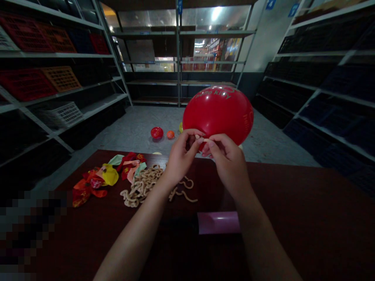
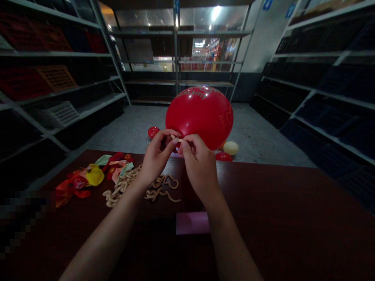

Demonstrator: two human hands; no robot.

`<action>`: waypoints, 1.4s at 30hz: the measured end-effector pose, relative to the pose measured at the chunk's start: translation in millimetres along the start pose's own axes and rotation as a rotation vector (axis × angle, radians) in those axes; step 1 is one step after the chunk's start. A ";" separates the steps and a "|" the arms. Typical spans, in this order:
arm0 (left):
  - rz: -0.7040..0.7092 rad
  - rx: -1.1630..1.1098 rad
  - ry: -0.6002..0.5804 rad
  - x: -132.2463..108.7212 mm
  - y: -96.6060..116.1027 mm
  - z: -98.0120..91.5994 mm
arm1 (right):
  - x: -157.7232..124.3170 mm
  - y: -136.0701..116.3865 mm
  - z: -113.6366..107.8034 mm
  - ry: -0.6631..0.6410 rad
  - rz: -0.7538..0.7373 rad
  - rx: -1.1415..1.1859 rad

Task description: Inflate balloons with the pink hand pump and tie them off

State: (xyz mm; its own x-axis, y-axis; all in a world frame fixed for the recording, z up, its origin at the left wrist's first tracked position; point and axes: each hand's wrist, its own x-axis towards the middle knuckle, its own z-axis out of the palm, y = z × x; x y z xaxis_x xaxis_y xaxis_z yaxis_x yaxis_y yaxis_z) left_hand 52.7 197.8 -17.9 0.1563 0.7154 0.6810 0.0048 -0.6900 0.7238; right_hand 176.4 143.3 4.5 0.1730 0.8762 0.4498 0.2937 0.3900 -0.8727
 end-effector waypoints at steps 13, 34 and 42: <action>-0.199 -0.179 0.133 3.9 -4.9 -2.6 | 1.1 2.8 2.4 0.051 -0.056 -0.082; -0.162 -0.169 0.180 6.4 -6.1 -15.6 | 4.4 2.7 -8.1 0.003 -0.069 -0.237; -0.135 -0.075 0.243 4.6 -9.3 -13.4 | 7.4 9.1 -10.7 0.007 -0.045 -0.195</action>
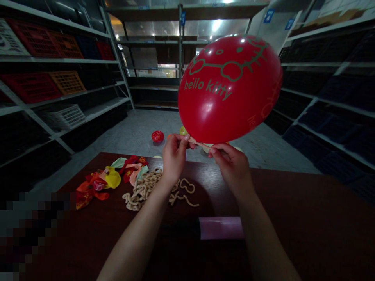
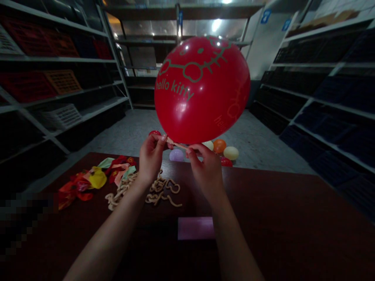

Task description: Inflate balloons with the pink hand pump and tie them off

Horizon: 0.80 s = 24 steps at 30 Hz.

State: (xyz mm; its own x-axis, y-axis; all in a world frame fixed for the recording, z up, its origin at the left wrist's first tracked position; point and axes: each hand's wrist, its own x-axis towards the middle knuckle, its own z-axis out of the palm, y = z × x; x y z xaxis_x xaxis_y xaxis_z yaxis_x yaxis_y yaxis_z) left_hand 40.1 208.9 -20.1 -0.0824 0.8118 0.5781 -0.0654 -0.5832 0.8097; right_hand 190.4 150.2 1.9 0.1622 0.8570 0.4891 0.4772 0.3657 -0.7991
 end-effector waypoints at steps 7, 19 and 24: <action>0.099 0.111 -0.052 -1.7 2.4 -3.3 | 2.6 5.9 1.6 0.005 0.067 0.106; 0.179 0.424 -0.074 -2.9 -17.4 -5.8 | 10.2 36.3 3.9 0.058 0.130 0.110; 0.182 0.428 -0.074 -2.0 -21.7 -4.3 | 12.7 51.4 7.0 0.066 0.153 0.161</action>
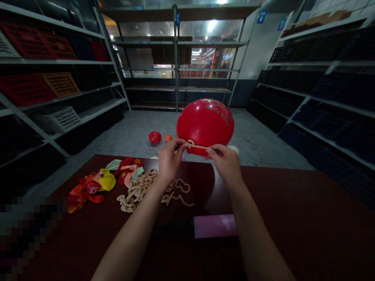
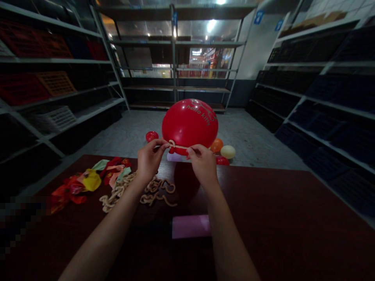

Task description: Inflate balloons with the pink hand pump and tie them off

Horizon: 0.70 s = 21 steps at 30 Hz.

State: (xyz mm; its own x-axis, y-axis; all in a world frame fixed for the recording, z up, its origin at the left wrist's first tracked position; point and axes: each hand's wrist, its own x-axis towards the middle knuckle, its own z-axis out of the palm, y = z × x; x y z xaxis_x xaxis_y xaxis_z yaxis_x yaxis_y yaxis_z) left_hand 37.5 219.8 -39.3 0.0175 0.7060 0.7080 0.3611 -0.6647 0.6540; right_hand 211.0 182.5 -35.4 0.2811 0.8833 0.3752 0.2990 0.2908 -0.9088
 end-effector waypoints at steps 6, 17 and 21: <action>0.023 0.008 -0.040 -1.8 12.2 -3.0 | 5.3 3.4 -6.1 -0.019 -0.013 0.083; -0.212 0.170 -0.262 34.3 -41.2 38.3 | -21.4 18.2 -31.8 -0.112 -0.005 0.073; -0.277 0.304 -0.398 13.9 -61.0 30.6 | -56.8 23.2 -41.5 -0.117 0.018 -0.053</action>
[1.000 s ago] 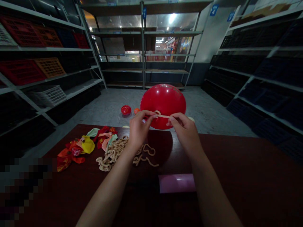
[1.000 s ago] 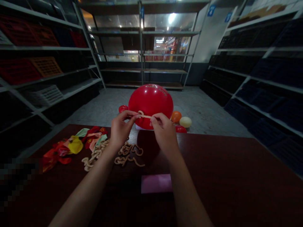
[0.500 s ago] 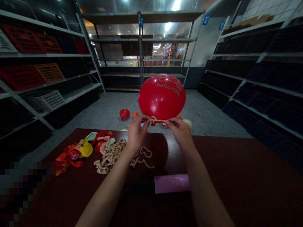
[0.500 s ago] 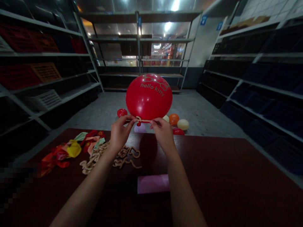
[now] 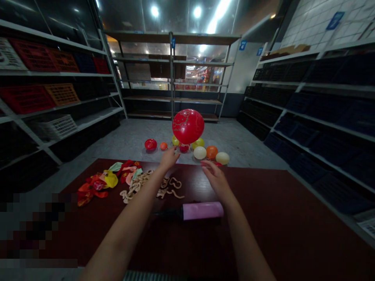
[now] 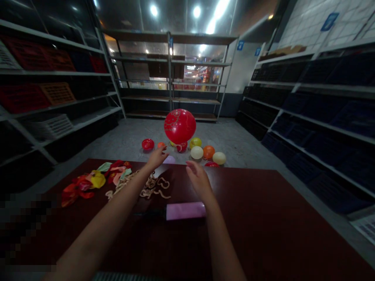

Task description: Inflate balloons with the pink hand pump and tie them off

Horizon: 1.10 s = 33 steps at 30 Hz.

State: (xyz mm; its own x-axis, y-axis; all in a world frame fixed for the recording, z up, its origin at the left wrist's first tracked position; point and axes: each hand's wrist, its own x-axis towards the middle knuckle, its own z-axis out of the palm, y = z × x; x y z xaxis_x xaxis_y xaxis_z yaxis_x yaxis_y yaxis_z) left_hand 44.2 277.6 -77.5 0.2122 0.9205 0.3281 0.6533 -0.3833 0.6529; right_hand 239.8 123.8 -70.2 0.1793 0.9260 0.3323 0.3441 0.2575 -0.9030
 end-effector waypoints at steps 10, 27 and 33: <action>-0.116 0.071 0.146 -136.7 -65.6 -92.2 | -99.3 1.8 29.5 -0.063 -0.254 -0.444; -0.260 0.600 0.141 -236.9 -147.6 -176.6 | -142.4 18.4 65.0 -0.044 -0.429 -0.934; -0.255 0.301 0.304 -219.8 -127.6 -165.0 | -147.1 14.3 66.3 -0.019 -0.444 -0.964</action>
State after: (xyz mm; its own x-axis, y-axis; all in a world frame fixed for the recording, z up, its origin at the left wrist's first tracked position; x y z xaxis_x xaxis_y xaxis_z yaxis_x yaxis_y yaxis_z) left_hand -205.7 111.7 -120.3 -0.1739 0.9011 0.3973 0.8473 -0.0686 0.5266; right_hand 157.2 9.6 -150.1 -0.1539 0.8089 0.5674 0.9619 0.2540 -0.1012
